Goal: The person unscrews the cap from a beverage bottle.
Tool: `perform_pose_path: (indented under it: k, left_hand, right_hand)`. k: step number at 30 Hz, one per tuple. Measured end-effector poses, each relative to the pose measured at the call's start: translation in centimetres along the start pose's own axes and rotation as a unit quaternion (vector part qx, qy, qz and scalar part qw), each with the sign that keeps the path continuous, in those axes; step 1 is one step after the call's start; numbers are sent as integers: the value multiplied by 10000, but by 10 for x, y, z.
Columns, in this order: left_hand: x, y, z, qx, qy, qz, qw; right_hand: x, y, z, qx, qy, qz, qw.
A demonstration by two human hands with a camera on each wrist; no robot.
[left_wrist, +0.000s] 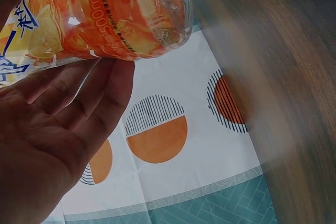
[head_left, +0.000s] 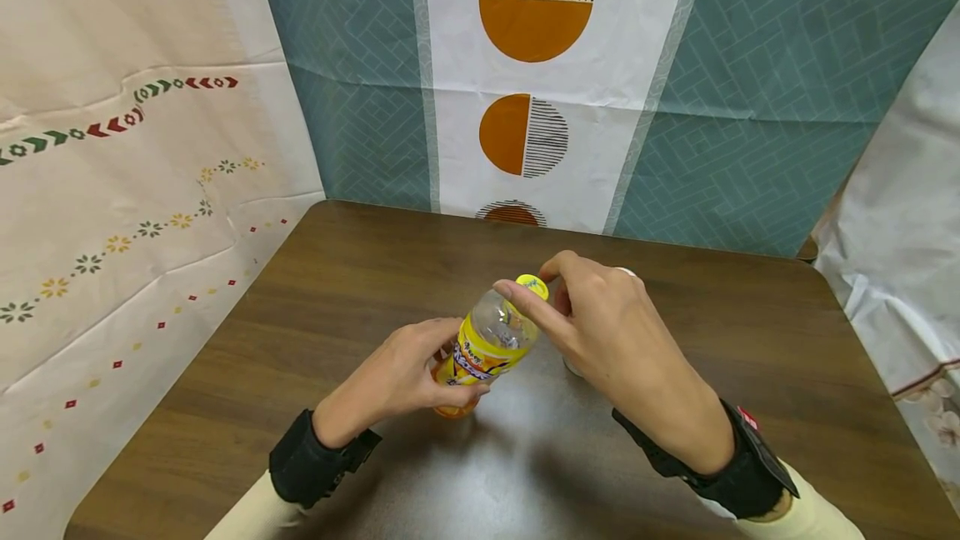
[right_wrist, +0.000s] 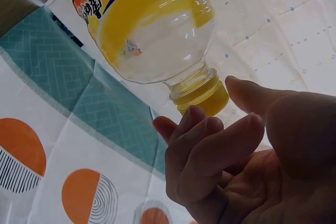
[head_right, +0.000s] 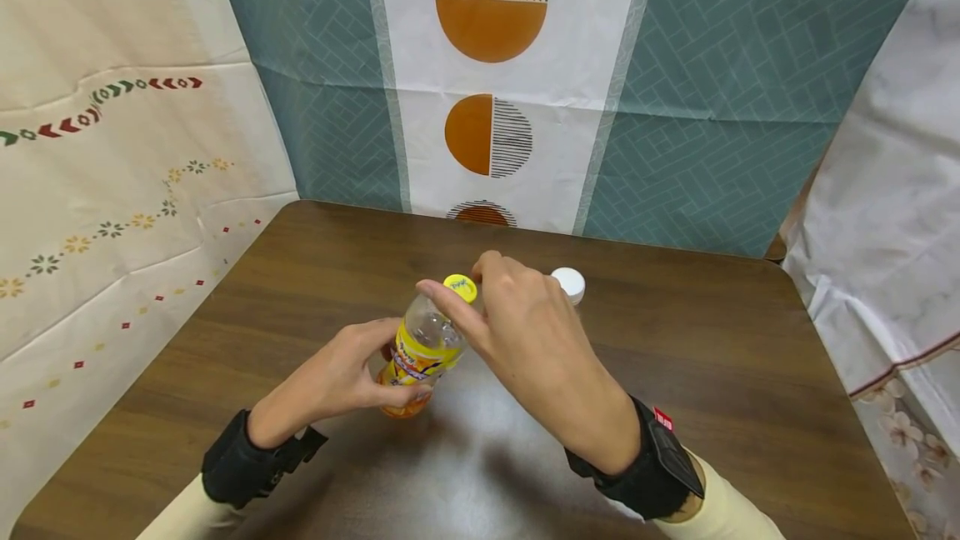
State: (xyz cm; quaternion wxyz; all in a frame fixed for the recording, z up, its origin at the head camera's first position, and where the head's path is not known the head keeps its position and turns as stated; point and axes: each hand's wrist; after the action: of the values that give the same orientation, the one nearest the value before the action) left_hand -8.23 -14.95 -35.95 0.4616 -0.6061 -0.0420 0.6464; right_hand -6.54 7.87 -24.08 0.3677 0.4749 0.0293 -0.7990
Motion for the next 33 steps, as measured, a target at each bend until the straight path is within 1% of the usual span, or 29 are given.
perform_pose_path:
  k: [8,16,25,29,33]
  left_hand:
    - [0,-1,2,-74,15,80,9999]
    - [1,0,2,-13,39,82,10000]
    - [2,0,1,-38,74,70,9999]
    - [2,0,1,-52,134,19,9999]
    - [2,0,1,15,208,-78,9998]
  right_hand:
    - [3,0,1,25,95,-64,9999]
    - [4,-1,2,157,236,141,9995]
    - [2,-4,2,-180,361,476,9981]
    - [0,-5,1,-408,443,585,9965]
    - [-2,-7,0,-671,449,646,9946]
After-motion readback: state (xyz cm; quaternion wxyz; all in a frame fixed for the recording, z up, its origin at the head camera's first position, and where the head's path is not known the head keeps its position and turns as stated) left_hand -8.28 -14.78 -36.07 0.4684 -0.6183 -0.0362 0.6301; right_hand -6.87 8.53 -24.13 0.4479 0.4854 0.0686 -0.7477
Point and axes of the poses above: each hand's wrist, its own z-axis towards the middle knuckle, its own x-axis out of the palm, y = z × x, and after that the axes turned 4 degrees about -x, right-handed
